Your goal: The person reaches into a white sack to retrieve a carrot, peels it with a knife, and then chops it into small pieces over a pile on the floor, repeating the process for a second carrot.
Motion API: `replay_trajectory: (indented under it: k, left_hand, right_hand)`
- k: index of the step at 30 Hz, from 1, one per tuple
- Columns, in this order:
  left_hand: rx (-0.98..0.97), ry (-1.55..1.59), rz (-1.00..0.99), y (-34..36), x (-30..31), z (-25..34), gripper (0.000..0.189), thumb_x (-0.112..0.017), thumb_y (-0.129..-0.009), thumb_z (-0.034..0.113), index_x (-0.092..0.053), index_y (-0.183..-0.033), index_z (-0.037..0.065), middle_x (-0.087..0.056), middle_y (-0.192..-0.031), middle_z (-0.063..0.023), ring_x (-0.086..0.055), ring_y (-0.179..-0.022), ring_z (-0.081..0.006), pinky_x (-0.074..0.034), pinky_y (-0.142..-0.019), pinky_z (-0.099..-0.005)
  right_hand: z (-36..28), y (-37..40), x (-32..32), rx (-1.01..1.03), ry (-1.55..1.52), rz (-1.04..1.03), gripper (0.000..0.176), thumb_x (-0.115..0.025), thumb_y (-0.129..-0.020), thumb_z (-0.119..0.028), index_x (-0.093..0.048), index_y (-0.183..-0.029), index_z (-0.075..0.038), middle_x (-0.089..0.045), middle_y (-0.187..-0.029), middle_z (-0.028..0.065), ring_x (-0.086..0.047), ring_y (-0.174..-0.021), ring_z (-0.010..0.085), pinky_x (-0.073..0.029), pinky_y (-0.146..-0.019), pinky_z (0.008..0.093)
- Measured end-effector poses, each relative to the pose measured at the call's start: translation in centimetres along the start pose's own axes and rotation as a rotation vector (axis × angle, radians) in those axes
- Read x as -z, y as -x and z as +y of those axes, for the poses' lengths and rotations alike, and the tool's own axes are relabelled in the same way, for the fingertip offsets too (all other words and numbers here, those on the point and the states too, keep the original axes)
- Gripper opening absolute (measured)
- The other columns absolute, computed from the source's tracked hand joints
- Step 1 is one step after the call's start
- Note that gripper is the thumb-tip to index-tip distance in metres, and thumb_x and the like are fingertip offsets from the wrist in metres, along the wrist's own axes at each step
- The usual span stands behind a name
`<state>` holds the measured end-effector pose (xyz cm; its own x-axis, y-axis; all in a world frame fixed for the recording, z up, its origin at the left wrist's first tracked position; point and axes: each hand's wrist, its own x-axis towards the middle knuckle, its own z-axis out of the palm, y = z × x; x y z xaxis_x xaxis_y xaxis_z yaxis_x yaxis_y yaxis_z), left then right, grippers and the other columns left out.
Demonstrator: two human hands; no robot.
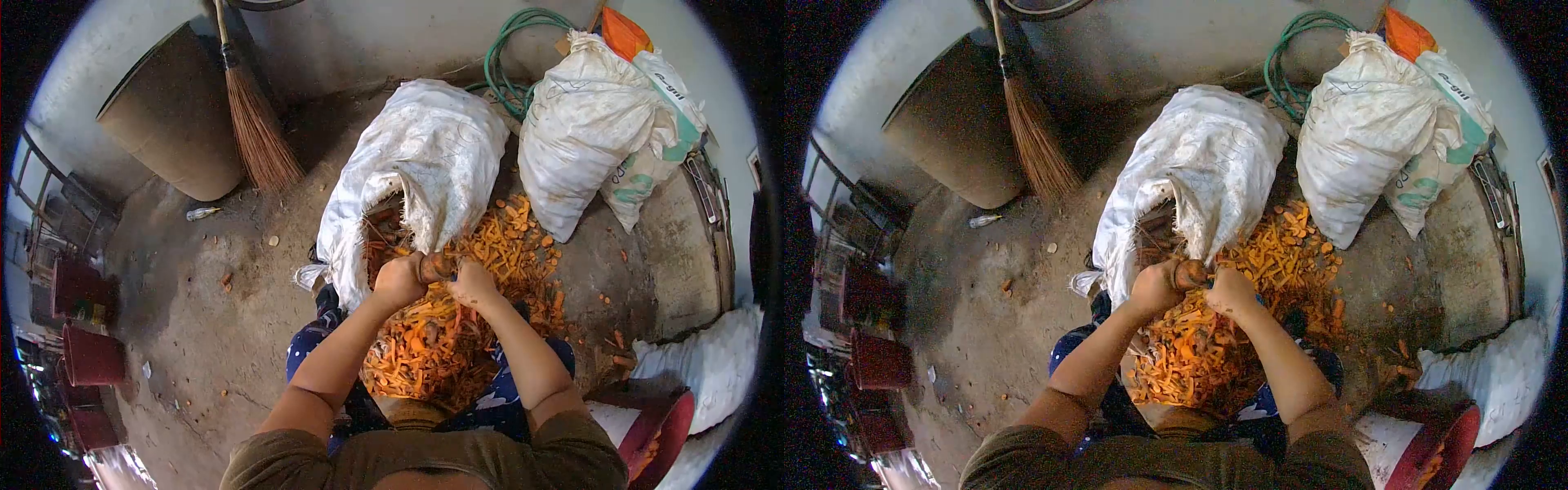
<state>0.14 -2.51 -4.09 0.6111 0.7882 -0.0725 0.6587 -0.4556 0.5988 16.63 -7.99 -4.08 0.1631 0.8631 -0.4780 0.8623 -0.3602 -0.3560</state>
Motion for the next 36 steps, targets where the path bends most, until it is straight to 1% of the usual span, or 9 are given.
replay_trajectory:
  k: [4,12,14,28,30,32,33,35,36]
  left_hand:
    - [-0.172,0.028,-0.107,1.0,0.3,0.2,0.040,-0.066,-0.060,0.013,-0.054,-0.097,0.006,-0.060,-0.084,-0.0187,-0.058,-0.082,-0.0340,-0.046,-0.069,-0.0401]
    - [0.043,0.054,-0.057,0.1,0.0,-0.9,0.044,-0.068,-0.061,0.017,-0.054,-0.101,0.006,-0.060,-0.090,-0.0179,-0.057,-0.084,-0.0345,-0.046,-0.071,-0.0389]
    - [0.081,-0.078,-0.085,0.0,-0.3,-0.7,0.038,-0.064,-0.063,0.016,-0.053,-0.098,0.006,-0.060,-0.084,-0.0183,-0.058,-0.081,-0.0344,-0.047,-0.069,-0.0410]
    - [-0.129,-0.131,0.081,0.8,-0.8,0.7,0.027,-0.060,-0.066,0.015,-0.051,-0.089,0.003,-0.059,-0.072,-0.0189,-0.059,-0.066,-0.0344,-0.048,-0.057,-0.0414]
    - [-0.114,-0.083,0.133,0.3,-1.3,-0.3,0.029,-0.062,-0.064,0.015,-0.051,-0.089,0.004,-0.058,-0.072,-0.0184,-0.059,-0.066,-0.0345,-0.048,-0.058,-0.0415]
    - [-0.090,0.053,0.197,-0.1,-1.8,-1.4,0.031,-0.064,-0.061,0.015,-0.052,-0.087,0.005,-0.059,-0.072,-0.0173,-0.059,-0.069,-0.0341,-0.048,-0.060,-0.0416]
    - [-0.021,0.134,0.142,-0.1,-1.3,-1.0,0.034,-0.067,-0.057,0.013,-0.054,-0.086,0.004,-0.060,-0.077,-0.0173,-0.059,-0.075,-0.0337,-0.048,-0.064,-0.0401]
    - [-0.001,0.241,0.116,-0.1,-1.4,-1.3,0.035,-0.067,-0.056,0.013,-0.055,-0.087,0.003,-0.061,-0.081,-0.0179,-0.059,-0.077,-0.0331,-0.048,-0.066,-0.0389]
    - [0.019,0.350,0.088,-0.2,-1.6,-1.5,0.036,-0.068,-0.055,0.012,-0.056,-0.088,0.003,-0.061,-0.084,-0.0185,-0.059,-0.078,-0.0325,-0.048,-0.068,-0.0377]
  right_hand:
    - [4.6,-2.7,0.6,-0.070,-0.423,0.145,0.035,-0.054,-0.075,-0.024,-0.052,-0.073,0.010,-0.052,-0.063,0.0174,-0.053,-0.055,0.0288,-0.042,-0.050,0.0392]
    - [3.9,-2.2,0.8,-0.178,-0.237,-0.083,0.042,-0.057,-0.073,-0.020,-0.050,-0.097,0.014,-0.058,-0.077,0.0204,-0.057,-0.060,0.0289,-0.046,-0.056,0.0360]
    - [2.6,-1.3,-0.3,0.082,-0.107,0.060,0.032,-0.059,-0.075,-0.027,-0.051,-0.069,0.004,-0.050,-0.059,0.0123,-0.047,-0.047,0.0227,-0.038,-0.044,0.0373]
    - [4.9,-3.4,0.0,-0.189,-0.118,-0.236,0.025,-0.053,-0.079,-0.018,-0.051,-0.077,0.007,-0.043,-0.051,0.0099,-0.038,-0.039,0.0223,-0.034,-0.042,0.0347]
    - [6.3,-4.9,-2.3,-0.176,-0.341,-0.124,0.029,-0.056,-0.074,-0.017,-0.049,-0.054,0.003,-0.039,-0.042,0.0100,-0.038,-0.038,0.0192,-0.031,-0.040,0.0365]
    - [5.7,-4.6,-2.7,-0.120,-0.404,-0.131,0.049,-0.058,-0.078,-0.019,-0.042,-0.113,0.011,-0.049,-0.058,0.0105,-0.045,-0.046,0.0196,-0.038,-0.047,0.0361]
    - [5.2,-4.1,-3.0,-0.118,-0.404,-0.132,0.049,-0.058,-0.078,-0.019,-0.042,-0.113,0.011,-0.049,-0.058,0.0105,-0.045,-0.046,0.0196,-0.038,-0.047,0.0361]
    - [4.0,-2.6,-3.2,0.264,-0.299,0.230,0.030,-0.057,-0.075,-0.020,-0.040,-0.058,-0.002,-0.034,-0.046,0.0071,-0.033,-0.038,0.0169,-0.029,-0.040,0.0356]
    - [3.2,-1.9,-2.6,0.265,-0.300,0.230,0.030,-0.057,-0.075,-0.020,-0.040,-0.058,-0.002,-0.034,-0.046,0.0071,-0.033,-0.038,0.0169,-0.029,-0.040,0.0356]
